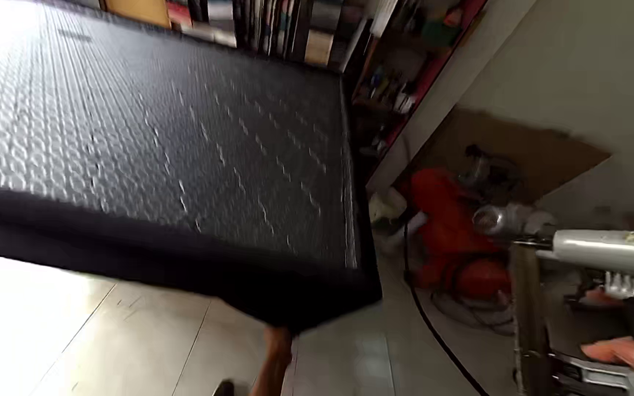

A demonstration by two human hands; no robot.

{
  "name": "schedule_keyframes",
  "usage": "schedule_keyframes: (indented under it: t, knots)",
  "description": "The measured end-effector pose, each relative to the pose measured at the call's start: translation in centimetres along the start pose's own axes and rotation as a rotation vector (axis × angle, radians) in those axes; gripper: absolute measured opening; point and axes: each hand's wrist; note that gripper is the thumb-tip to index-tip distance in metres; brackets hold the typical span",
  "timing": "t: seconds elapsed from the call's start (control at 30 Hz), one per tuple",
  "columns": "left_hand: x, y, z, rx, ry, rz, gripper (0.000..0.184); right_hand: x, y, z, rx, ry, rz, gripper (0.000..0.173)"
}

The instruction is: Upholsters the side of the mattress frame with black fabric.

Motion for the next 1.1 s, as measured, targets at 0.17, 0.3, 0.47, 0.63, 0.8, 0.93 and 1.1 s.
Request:
schedule_keyframes:
  t: [0.17,0.3,0.47,0.63,0.8,0.93,1.1]
  knots:
    - [-1.0,-3.6,-0.7,-0.093,-0.232,-0.605,0.031,-8.1,13.5,-5.1,0.003,-0.404,-0.128,0.032]
    - [-2.2,-3.4,-1.5,-0.052,-0.162,-0.490,0.047,-15.3,18.6,-11.4,-0.159,-0.625,0.176,0.039]
    - [-2.2,-4.6,1.2,-0.035,0.035,-0.243,0.047,-24.0,21.8,-17.3,-0.378,-0.551,0.474,0.049]
    - [-0.8,-5.4,3.1,-0.125,-0.132,-0.205,0.043,-29.9,21.0,-16.1,-0.565,-0.574,1.072,0.040]
    - [-1.1,-4.8,5.3,-0.202,-0.249,-0.343,0.036,-42.5,24.0,-19.2,-0.728,-0.752,2.291,0.034]
    - [-0.5,-5.2,7.2,-0.337,-0.287,-0.232,0.036,-52.2,24.3,-19.5,-0.582,-0.523,2.547,0.039]
    - [-0.2,-4.2,8.1,-0.473,-0.422,-0.107,0.023,-57.0,24.3,-18.7,-0.521,-0.468,2.625,0.030]
Point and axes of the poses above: each hand's wrist, its own z-axis towards the middle knuckle, its own x-axis out of the back of the hand, y = z × x, and after that the axes turned 2 degrees about -z, right-handed
